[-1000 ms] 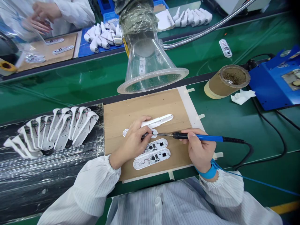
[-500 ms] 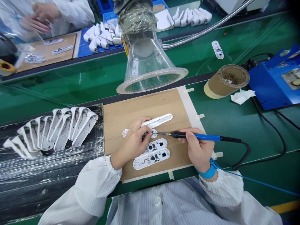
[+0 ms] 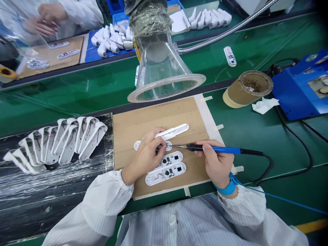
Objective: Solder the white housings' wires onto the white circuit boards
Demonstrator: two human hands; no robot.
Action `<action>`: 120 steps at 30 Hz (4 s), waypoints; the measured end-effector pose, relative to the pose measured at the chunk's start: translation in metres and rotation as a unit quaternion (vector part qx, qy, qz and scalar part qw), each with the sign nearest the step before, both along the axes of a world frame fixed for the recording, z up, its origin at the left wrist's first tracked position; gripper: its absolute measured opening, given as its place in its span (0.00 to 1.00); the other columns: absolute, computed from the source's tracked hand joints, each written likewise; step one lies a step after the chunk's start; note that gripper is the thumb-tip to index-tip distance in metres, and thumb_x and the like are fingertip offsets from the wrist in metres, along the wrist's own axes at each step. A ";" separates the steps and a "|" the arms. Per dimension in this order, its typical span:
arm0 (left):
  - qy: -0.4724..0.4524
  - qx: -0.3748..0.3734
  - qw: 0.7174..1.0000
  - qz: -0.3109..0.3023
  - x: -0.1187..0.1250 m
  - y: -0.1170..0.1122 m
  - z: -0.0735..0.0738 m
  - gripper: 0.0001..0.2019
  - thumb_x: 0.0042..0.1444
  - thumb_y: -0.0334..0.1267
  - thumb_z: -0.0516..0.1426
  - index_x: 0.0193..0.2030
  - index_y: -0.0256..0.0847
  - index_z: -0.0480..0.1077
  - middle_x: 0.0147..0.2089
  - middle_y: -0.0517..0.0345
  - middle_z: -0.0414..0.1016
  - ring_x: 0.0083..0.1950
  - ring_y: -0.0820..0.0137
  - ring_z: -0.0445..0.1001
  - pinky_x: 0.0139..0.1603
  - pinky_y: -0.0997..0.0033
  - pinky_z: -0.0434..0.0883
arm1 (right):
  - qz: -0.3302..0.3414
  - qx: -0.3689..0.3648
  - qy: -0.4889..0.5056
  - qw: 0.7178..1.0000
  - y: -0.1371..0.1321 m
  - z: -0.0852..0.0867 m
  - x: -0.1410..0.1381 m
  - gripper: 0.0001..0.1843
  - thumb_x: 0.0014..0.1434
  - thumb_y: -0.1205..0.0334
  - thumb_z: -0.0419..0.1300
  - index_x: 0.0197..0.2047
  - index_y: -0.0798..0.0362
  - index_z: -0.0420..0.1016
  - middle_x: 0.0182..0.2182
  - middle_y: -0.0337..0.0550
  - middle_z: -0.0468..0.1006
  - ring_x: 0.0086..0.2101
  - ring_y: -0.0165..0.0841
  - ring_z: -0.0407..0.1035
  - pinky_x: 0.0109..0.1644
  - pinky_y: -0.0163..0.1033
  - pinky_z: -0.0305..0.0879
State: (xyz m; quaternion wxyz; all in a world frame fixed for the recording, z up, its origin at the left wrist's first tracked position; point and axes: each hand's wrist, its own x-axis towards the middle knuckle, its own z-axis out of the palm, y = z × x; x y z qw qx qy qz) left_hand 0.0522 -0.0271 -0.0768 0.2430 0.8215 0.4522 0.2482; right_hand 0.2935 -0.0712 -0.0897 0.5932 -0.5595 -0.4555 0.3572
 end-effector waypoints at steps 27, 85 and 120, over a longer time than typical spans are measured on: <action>-0.003 0.016 1.000 0.001 0.000 0.000 -0.002 0.07 0.71 0.29 0.55 0.41 0.44 0.69 0.67 0.46 0.72 0.70 0.54 0.72 0.65 0.47 0.72 | 0.006 0.003 0.001 1.000 -0.001 -0.004 0.000 0.10 0.70 0.58 0.65 0.39 0.50 0.87 0.29 0.41 0.86 0.27 0.34 0.80 0.29 0.37 0.76; 0.019 -0.004 1.000 -0.024 -0.005 -0.001 0.002 0.10 0.72 0.32 0.56 0.40 0.43 0.77 0.72 0.45 0.67 0.72 0.52 0.70 0.67 0.42 0.72 | 0.010 -0.005 -0.002 1.000 -0.003 -0.004 0.003 0.10 0.68 0.59 0.65 0.38 0.50 0.87 0.27 0.41 0.84 0.25 0.35 0.78 0.28 0.39 0.75; 0.021 0.006 0.999 -0.032 -0.005 0.000 0.002 0.10 0.73 0.31 0.56 0.39 0.44 0.75 0.72 0.46 0.68 0.73 0.53 0.69 0.68 0.43 0.71 | -0.032 0.032 0.016 0.999 -0.003 -0.004 0.003 0.10 0.67 0.61 0.63 0.37 0.49 0.87 0.26 0.40 0.83 0.25 0.34 0.78 0.27 0.39 0.73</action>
